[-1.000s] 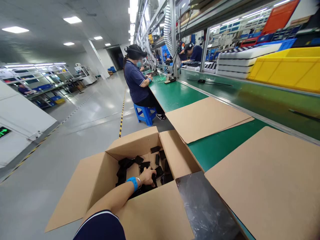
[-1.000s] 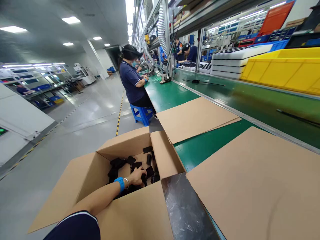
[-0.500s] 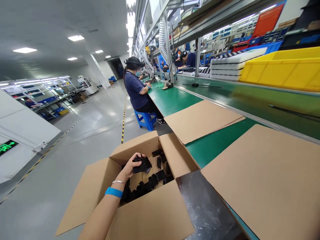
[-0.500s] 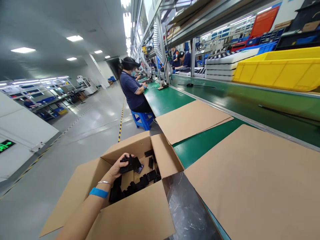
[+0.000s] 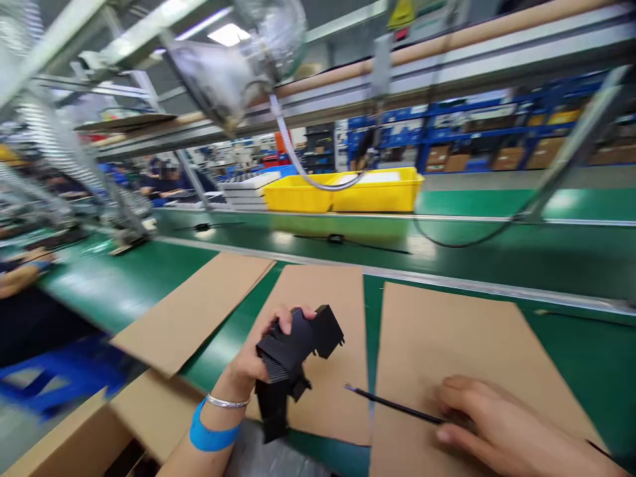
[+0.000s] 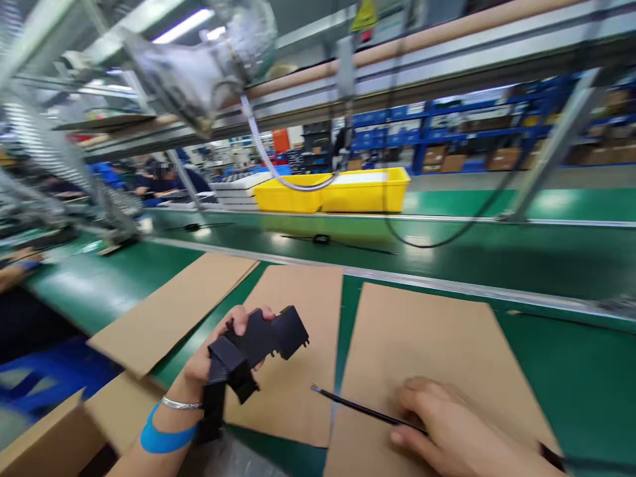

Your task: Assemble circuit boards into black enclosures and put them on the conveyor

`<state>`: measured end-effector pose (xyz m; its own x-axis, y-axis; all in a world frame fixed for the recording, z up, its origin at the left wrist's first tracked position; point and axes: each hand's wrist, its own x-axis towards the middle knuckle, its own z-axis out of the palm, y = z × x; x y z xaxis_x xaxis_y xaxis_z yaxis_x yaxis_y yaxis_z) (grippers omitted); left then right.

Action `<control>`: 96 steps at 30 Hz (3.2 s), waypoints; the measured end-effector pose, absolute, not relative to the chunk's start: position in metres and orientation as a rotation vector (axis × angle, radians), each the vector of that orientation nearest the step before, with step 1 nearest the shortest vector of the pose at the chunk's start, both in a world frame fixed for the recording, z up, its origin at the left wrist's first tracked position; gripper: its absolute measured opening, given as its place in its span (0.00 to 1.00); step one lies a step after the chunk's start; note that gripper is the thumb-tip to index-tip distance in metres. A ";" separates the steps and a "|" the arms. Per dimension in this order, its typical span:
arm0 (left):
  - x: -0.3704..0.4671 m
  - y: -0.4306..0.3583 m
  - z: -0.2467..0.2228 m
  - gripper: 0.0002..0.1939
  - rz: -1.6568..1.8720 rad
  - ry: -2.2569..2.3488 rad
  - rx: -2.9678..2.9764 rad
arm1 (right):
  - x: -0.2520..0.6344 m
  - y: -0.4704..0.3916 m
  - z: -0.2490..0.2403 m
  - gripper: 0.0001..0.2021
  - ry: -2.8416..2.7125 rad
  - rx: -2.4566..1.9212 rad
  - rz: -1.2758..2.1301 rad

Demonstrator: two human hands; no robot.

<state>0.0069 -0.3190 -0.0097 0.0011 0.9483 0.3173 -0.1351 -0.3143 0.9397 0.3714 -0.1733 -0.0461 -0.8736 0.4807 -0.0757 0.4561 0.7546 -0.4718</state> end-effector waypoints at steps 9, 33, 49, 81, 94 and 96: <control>0.177 -0.133 -0.007 0.19 0.758 1.791 1.998 | 0.375 -0.119 -0.032 0.35 -2.292 -0.975 1.062; 0.162 -0.098 -0.069 0.17 0.534 1.537 2.433 | 0.408 -0.098 -0.050 0.18 -2.731 -0.515 0.619; 0.222 -0.161 -0.053 0.12 0.777 1.477 2.370 | 0.483 -0.141 -0.033 0.02 -2.736 -1.069 0.554; 0.222 -0.178 -0.060 0.27 0.353 1.419 2.232 | 0.433 -0.130 -0.045 0.10 -2.853 -1.059 0.392; 0.222 -0.199 -0.054 0.22 0.172 1.553 2.060 | 0.430 -0.132 -0.058 0.06 -2.992 -0.702 0.443; 0.221 -0.199 -0.052 0.22 0.160 1.546 2.056 | 0.429 -0.130 -0.056 0.06 -2.997 -0.686 0.483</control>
<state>0.2211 -0.1991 -0.0524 0.3292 0.9159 -0.2296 0.8495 -0.1811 0.4956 0.4293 -0.1296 -0.0564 -0.9023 0.4292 -0.0396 0.4200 0.8547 -0.3053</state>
